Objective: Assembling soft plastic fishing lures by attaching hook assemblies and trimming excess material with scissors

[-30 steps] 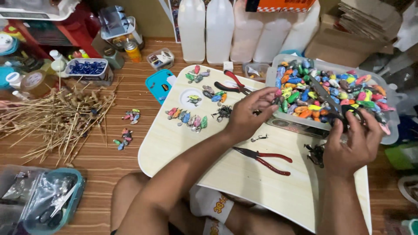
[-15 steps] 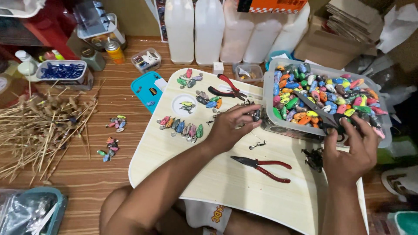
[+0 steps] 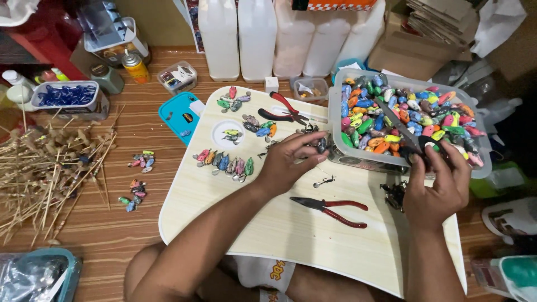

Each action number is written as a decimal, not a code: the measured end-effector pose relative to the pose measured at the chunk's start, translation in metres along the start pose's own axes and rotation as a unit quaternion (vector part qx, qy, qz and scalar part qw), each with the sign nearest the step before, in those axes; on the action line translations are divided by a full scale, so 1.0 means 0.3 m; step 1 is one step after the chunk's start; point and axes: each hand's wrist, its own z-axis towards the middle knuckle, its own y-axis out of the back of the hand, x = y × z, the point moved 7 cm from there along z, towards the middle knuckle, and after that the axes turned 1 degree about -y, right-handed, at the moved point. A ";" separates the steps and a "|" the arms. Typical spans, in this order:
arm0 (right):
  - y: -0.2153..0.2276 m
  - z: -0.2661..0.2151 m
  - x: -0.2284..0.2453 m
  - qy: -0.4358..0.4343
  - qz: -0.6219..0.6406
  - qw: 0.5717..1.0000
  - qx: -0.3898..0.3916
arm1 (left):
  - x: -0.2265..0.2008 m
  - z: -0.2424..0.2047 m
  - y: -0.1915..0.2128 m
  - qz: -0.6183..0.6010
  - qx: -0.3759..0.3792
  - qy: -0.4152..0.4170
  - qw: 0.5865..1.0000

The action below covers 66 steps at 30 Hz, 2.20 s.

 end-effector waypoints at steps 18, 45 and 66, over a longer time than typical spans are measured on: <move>-0.020 -0.005 -0.049 0.064 0.074 0.992 -0.086 | -0.051 0.105 0.002 0.055 -0.140 -0.069 0.986; -0.037 -0.037 0.061 0.070 0.173 0.982 0.020 | -0.010 0.030 0.049 0.316 0.103 -0.160 0.929; -0.050 -0.035 0.035 -0.003 0.158 0.977 0.141 | -0.040 0.027 0.044 0.071 0.229 0.002 0.971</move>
